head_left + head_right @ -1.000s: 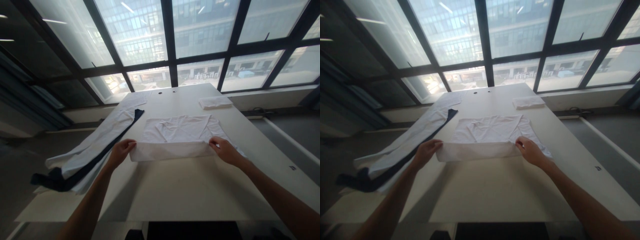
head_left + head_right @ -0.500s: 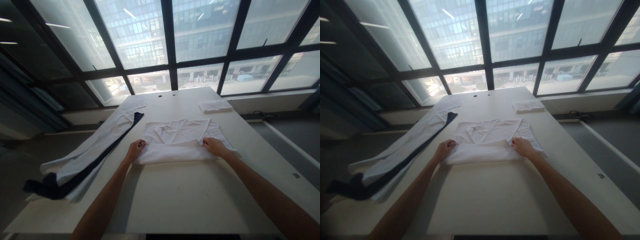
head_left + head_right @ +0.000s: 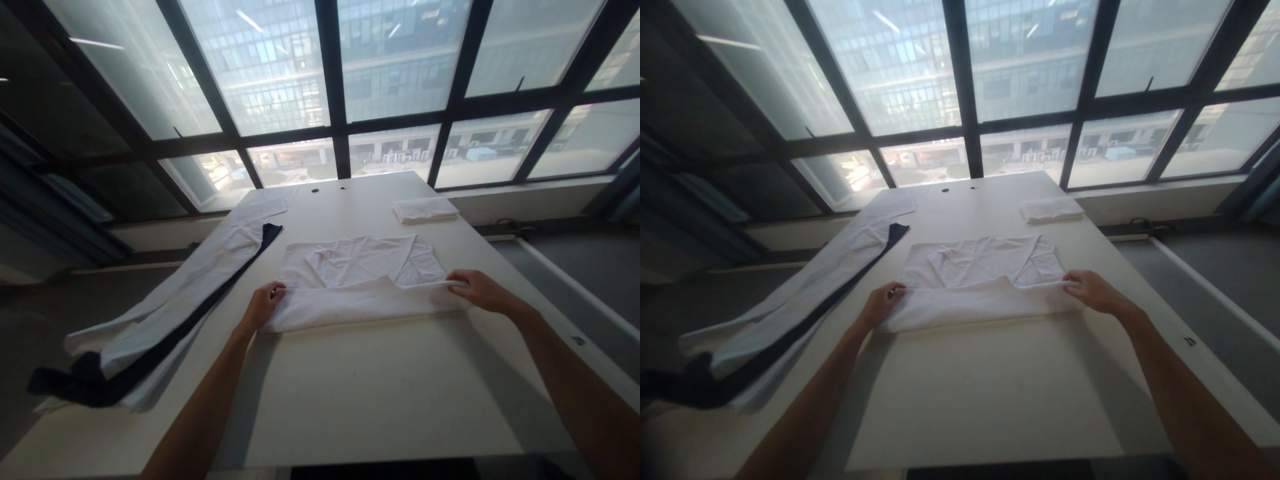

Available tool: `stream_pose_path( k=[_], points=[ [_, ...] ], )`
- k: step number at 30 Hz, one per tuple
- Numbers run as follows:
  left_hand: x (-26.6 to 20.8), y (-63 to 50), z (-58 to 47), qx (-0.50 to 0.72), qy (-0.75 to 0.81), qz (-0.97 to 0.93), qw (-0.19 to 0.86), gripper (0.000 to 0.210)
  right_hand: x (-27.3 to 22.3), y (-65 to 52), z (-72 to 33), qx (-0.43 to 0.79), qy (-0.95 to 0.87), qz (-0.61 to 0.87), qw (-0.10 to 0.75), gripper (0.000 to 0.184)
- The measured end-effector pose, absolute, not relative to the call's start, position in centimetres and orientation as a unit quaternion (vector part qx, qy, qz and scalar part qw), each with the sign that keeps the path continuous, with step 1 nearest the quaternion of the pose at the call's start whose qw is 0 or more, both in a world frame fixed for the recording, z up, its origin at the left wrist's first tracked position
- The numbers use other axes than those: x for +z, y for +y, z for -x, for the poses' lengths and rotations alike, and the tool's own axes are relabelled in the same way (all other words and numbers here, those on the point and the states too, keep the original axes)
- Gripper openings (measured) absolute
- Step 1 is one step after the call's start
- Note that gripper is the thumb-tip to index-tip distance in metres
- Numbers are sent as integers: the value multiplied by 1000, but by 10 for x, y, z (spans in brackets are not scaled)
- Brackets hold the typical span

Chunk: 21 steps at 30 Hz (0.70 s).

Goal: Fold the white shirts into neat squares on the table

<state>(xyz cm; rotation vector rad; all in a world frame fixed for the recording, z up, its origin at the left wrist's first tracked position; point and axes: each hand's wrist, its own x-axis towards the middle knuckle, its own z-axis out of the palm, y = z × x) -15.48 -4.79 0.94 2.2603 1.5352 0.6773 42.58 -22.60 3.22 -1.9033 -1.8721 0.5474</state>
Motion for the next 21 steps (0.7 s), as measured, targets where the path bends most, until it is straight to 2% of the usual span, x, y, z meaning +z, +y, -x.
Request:
stream_pose_path(
  k=[3,8,12,15,18,21],
  points=[
    [10,-48,154,235,544,-790,157,44,21,-226,-430,190,-631,710,249,39],
    [8,-46,158,221,547,-794,144,43,4,-225,-426,127,-600,769,180,44],
    [19,-53,150,210,511,-831,62,42,5,-229,-402,-31,-577,795,186,29],
    [30,-75,115,207,457,-865,10,46,10,-228,-360,-128,-605,748,239,34],
    [30,-105,60,158,377,-912,38,51,11,-219,-302,-93,-682,675,266,40],
    [16,-130,17,98,327,-939,45,54,4,-209,-248,-39,-739,628,241,47]
  ],
)
